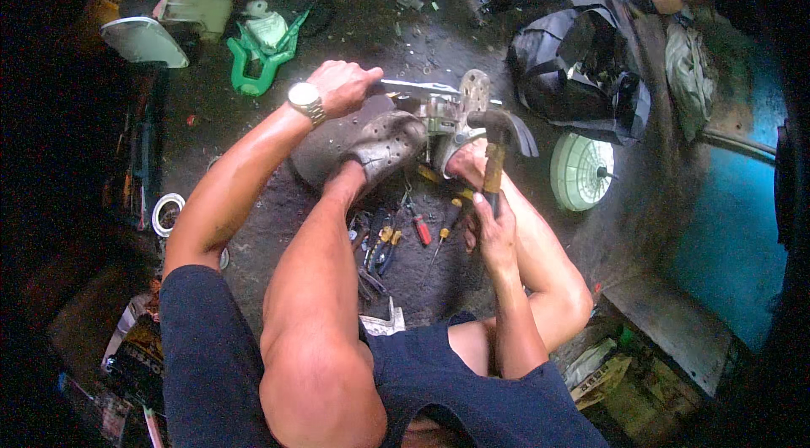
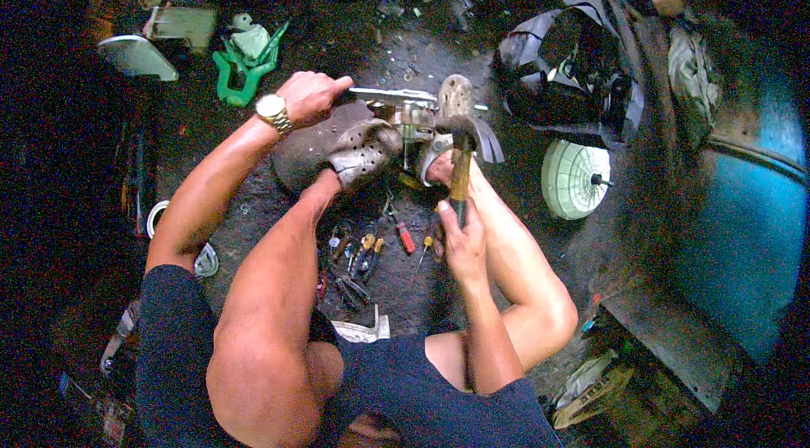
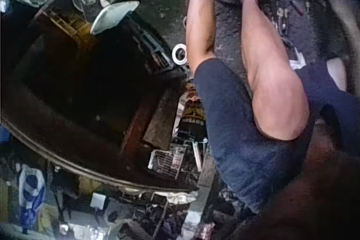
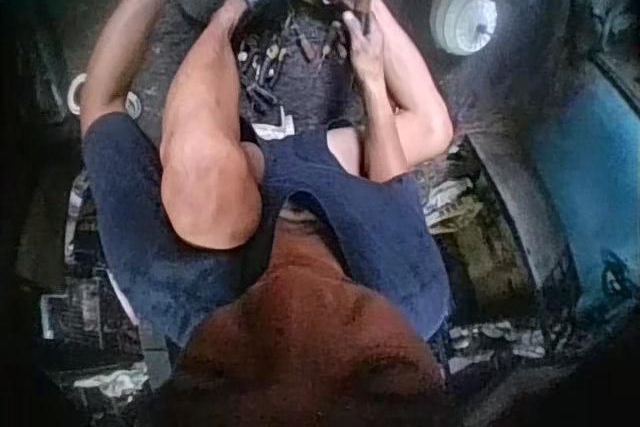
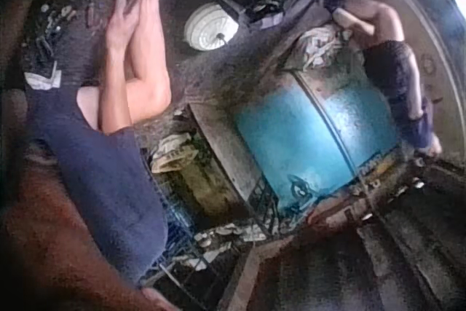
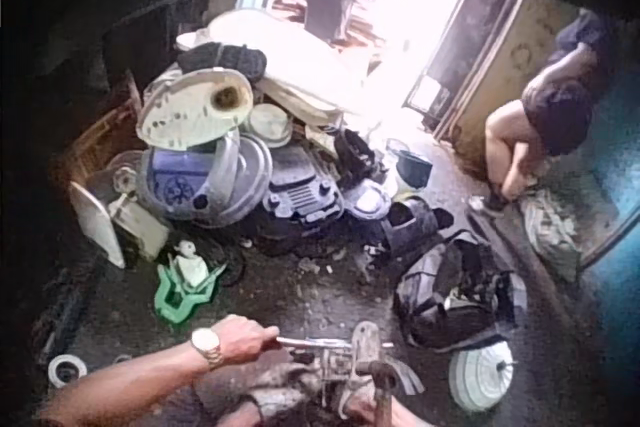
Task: The person sits on the floor and uses a hammer and a metal bar to repeatedly strike a cylindrical mechanical component, likely to dislodge or adjust internal parts. The person occasionally wipes the component with a cloth and repositions it on a metal plate.
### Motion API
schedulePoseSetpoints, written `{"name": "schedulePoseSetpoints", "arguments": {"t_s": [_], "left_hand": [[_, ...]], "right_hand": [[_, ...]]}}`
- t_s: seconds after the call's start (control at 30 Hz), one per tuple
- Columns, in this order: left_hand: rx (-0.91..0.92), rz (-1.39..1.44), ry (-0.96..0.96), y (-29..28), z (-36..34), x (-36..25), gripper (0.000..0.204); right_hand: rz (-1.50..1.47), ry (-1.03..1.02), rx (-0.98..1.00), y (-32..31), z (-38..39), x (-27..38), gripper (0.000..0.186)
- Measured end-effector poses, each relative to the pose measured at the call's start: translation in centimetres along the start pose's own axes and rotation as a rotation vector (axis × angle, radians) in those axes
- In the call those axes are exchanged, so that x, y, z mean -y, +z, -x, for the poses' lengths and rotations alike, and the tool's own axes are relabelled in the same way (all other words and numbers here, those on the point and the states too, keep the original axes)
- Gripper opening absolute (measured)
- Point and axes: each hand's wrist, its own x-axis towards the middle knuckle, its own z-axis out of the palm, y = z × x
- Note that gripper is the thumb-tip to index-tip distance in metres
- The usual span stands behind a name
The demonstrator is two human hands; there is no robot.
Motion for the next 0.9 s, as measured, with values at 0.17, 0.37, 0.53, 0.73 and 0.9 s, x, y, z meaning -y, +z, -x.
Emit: {"name": "schedulePoseSetpoints", "arguments": {"t_s": [0.17, 0.37, 0.53, 0.73, 0.9], "left_hand": [[0.023, -0.011, -0.007, 0.8, 0.0, -0.1, 0.022], [0.039, 0.011, -0.052, 2.0, -0.5, -0.1, 0.019], [0.069, 0.051, -0.030, 3.2, -0.7, 1.3, 0.023], [0.068, 0.061, -0.004, 4.3, -2.1, 1.0, 0.023], [0.119, 0.040, -0.036, 5.0, -0.6, 2.0, 0.025]], "right_hand": [[-0.232, 0.148, 0.022, -0.4, 0.9, 2.3, 0.035], [0.115, -0.259, -0.021, 0.3, -1.4, 2.4, 0.035], [0.209, -0.011, 0.084, 1.2, -3.9, 4.1, 0.041], [0.362, -0.133, 0.016, 0.1, -8.1, 2.0, 0.043], [-0.054, -0.540, -0.343, -3.1, -2.6, 12.5, 0.030]]}}
